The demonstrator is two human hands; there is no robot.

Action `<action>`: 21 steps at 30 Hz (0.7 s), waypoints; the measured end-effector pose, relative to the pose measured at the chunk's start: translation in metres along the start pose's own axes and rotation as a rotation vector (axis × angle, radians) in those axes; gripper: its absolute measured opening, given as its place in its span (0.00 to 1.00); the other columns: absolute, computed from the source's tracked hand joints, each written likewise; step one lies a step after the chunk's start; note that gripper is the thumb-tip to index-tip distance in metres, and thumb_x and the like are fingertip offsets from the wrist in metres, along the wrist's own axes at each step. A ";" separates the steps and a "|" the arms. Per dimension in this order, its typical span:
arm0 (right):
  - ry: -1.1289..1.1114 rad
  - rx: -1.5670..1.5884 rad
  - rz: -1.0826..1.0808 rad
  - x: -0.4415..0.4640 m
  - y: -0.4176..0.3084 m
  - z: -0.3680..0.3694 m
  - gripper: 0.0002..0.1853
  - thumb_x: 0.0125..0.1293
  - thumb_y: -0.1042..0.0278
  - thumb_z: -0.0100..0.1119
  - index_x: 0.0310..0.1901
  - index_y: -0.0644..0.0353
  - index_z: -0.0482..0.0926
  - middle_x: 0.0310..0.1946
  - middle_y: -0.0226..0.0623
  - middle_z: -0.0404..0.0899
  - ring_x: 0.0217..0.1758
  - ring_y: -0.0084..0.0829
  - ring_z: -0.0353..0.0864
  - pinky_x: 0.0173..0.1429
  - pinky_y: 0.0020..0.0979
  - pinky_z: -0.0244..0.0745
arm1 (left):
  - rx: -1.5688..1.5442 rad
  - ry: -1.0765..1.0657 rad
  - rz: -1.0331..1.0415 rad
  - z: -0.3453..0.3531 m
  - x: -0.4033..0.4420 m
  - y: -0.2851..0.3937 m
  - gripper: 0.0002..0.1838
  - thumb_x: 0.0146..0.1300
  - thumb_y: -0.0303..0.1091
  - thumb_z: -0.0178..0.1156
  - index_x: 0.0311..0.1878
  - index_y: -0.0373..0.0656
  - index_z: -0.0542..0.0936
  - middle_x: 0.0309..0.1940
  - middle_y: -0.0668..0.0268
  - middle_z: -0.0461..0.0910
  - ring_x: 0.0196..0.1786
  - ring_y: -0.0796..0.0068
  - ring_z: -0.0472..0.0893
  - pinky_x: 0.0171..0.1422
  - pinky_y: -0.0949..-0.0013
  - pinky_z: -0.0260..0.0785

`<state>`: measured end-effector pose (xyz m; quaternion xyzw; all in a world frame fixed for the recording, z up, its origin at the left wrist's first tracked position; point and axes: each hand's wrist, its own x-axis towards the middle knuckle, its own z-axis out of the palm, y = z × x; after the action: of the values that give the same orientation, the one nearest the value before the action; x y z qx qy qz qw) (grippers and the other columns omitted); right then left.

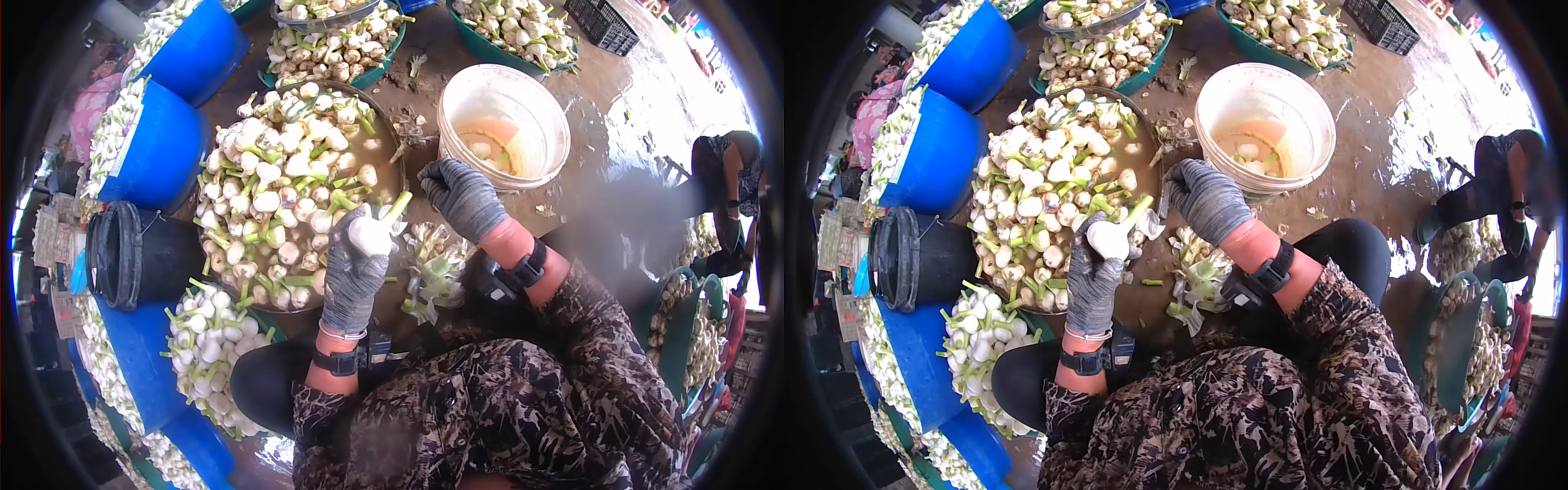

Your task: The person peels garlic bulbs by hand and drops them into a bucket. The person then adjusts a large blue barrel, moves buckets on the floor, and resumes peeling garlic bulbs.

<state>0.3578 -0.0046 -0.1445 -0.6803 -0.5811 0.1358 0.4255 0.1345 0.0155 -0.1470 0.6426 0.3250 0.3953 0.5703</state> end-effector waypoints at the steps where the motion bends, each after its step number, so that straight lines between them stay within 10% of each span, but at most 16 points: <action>1: -0.005 0.001 -0.010 -0.002 -0.014 -0.008 0.07 0.60 0.66 0.62 0.37 0.59 0.80 0.29 0.46 0.80 0.35 0.48 0.80 0.39 0.42 0.76 | -0.062 0.009 -0.058 -0.003 -0.001 -0.002 0.30 0.63 0.36 0.62 0.66 0.41 0.64 0.50 0.64 0.74 0.46 0.74 0.80 0.55 0.68 0.74; 5: -0.174 0.049 -0.307 -0.016 -0.056 -0.021 0.10 0.57 0.64 0.65 0.40 0.56 0.83 0.30 0.40 0.79 0.33 0.43 0.80 0.38 0.39 0.78 | 0.045 -0.012 -0.105 0.000 -0.005 0.009 0.29 0.65 0.36 0.59 0.66 0.39 0.63 0.54 0.63 0.72 0.55 0.69 0.76 0.60 0.68 0.72; 13: -0.134 -0.118 -0.248 -0.026 -0.070 -0.015 0.09 0.57 0.61 0.64 0.36 0.55 0.80 0.27 0.40 0.77 0.30 0.44 0.80 0.35 0.41 0.77 | 0.762 0.105 0.222 0.009 -0.005 0.027 0.33 0.50 0.23 0.66 0.62 0.38 0.68 0.53 0.53 0.72 0.56 0.55 0.74 0.63 0.57 0.68; 21: -0.168 -0.137 -0.142 -0.024 -0.067 -0.005 0.07 0.56 0.64 0.60 0.33 0.57 0.77 0.25 0.43 0.78 0.30 0.47 0.80 0.34 0.43 0.76 | 0.814 0.067 0.184 0.018 -0.005 0.030 0.34 0.43 0.24 0.67 0.59 0.40 0.71 0.50 0.53 0.71 0.53 0.52 0.74 0.60 0.56 0.70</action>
<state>0.3088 -0.0309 -0.1002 -0.6511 -0.6695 0.1218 0.3362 0.1469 -0.0020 -0.1183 0.8288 0.4142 0.3044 0.2211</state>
